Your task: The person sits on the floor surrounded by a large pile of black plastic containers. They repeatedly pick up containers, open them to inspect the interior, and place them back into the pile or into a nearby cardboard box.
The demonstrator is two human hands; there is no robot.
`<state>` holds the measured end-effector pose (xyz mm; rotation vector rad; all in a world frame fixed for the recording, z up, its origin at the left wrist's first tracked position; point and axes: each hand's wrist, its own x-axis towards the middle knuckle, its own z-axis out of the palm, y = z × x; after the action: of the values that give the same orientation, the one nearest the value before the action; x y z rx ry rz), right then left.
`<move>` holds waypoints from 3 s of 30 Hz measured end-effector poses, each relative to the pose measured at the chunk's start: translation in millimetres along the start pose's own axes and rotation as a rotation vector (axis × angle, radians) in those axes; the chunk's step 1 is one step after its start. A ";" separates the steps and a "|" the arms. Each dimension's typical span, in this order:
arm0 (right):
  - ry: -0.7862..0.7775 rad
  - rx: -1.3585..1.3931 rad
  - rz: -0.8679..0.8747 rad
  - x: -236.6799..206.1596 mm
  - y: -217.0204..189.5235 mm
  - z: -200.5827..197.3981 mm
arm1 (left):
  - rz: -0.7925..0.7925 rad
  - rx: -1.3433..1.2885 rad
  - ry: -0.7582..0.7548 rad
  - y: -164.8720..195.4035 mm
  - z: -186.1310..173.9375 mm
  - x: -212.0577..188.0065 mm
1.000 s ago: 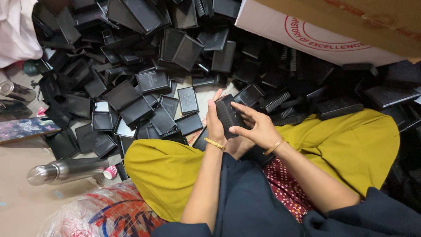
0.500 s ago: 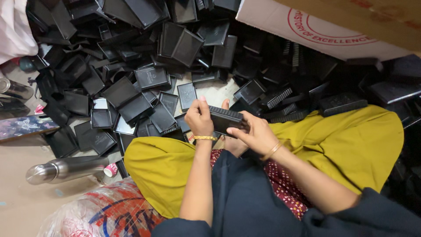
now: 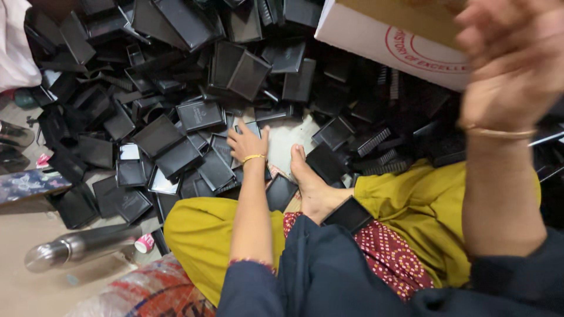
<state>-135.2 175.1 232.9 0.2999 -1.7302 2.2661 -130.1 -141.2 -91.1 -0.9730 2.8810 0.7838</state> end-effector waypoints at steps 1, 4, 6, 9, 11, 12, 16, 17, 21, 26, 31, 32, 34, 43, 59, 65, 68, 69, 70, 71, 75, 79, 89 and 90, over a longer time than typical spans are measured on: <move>-0.034 -0.064 0.006 -2.9 10.6 -3.4 | 0.034 0.103 0.013 -3.2 10.4 0.6; -0.320 -0.671 0.264 -27.5 97.4 -3.6 | 0.120 0.221 0.009 -7.3 29.8 -10.7; -0.567 -1.114 0.212 -49.4 169.1 -3.0 | 0.151 0.059 -0.056 -10.4 28.7 -20.8; -1.039 -1.265 -0.091 -60.8 244.3 -18.6 | 0.282 -0.328 -0.033 -14.9 0.8 -36.0; -1.295 -1.435 -0.048 -63.7 273.2 -20.8 | -0.041 -1.123 -0.447 -17.5 -25.3 -48.8; -1.320 -1.514 0.019 -63.1 277.6 -23.4 | -0.219 -1.512 -0.656 -18.6 -37.4 -56.5; -1.054 -1.671 0.166 -58.6 258.5 -29.8 | -0.080 -2.018 -0.818 -12.2 -60.6 -84.3; -0.899 -1.671 0.169 -58.1 249.5 -31.1 | -0.132 -2.032 -0.795 -8.1 -60.9 -89.0; -0.509 -1.627 -0.353 -74.7 225.8 -27.4 | -0.141 -2.040 -0.685 0.5 -60.4 -100.4; -0.775 -1.666 0.430 -128.6 232.5 -10.0 | -0.305 -2.006 -0.598 -11.2 -66.1 -105.4; -0.304 -1.376 0.214 -135.4 220.8 -9.8 | -0.248 -1.956 -0.746 -6.9 -45.0 -119.4; -0.278 -1.306 0.179 -133.8 213.5 -7.8 | -0.235 -1.934 -0.760 1.4 -35.9 -124.9; -0.228 -1.166 0.108 -134.5 193.8 -2.0 | -0.197 -1.730 -0.658 20.0 -19.7 -137.0; -0.859 -0.715 0.044 -170.7 137.7 13.1 | -0.197 -1.809 -0.504 39.2 -34.6 -134.4; -0.532 -0.342 0.713 -160.3 155.7 -2.1 | 0.272 -1.426 -0.335 59.4 -58.3 -156.7; -0.582 0.151 1.273 -141.4 139.0 -11.7 | 0.562 -1.082 -0.274 49.1 -87.0 -142.5; -0.574 0.368 1.242 -142.2 130.9 -1.0 | 0.603 -0.982 -0.121 48.9 -99.7 -130.6; -0.488 0.341 1.180 -145.3 128.5 4.3 | 0.568 -0.952 -0.026 49.8 -103.2 -125.8; -0.403 0.314 1.118 -149.7 125.9 11.0 | 0.532 -0.920 0.068 50.1 -106.4 -122.0; -0.433 0.121 0.930 -155.4 122.4 18.2 | 0.494 -0.884 0.161 50.1 -109.3 -118.9; -0.415 -0.531 0.482 -171.7 96.6 53.2 | 0.355 -0.837 0.299 47.8 -114.7 -117.7; -0.459 -0.706 0.320 -146.2 63.3 83.0 | 0.336 -0.844 0.299 33.4 -121.8 -112.8; -0.098 -0.005 0.145 -10.4 33.2 -2.1 | 0.131 0.057 -0.240 -57.7 -50.3 -27.7; -0.105 -0.089 0.136 -14.9 30.8 1.1 | 0.128 0.138 -0.317 -52.9 -25.6 -31.1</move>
<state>-131.6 165.0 200.4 0.2953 -1.9537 2.2958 -71.0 -171.4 -88.0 -0.5934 2.6955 0.6640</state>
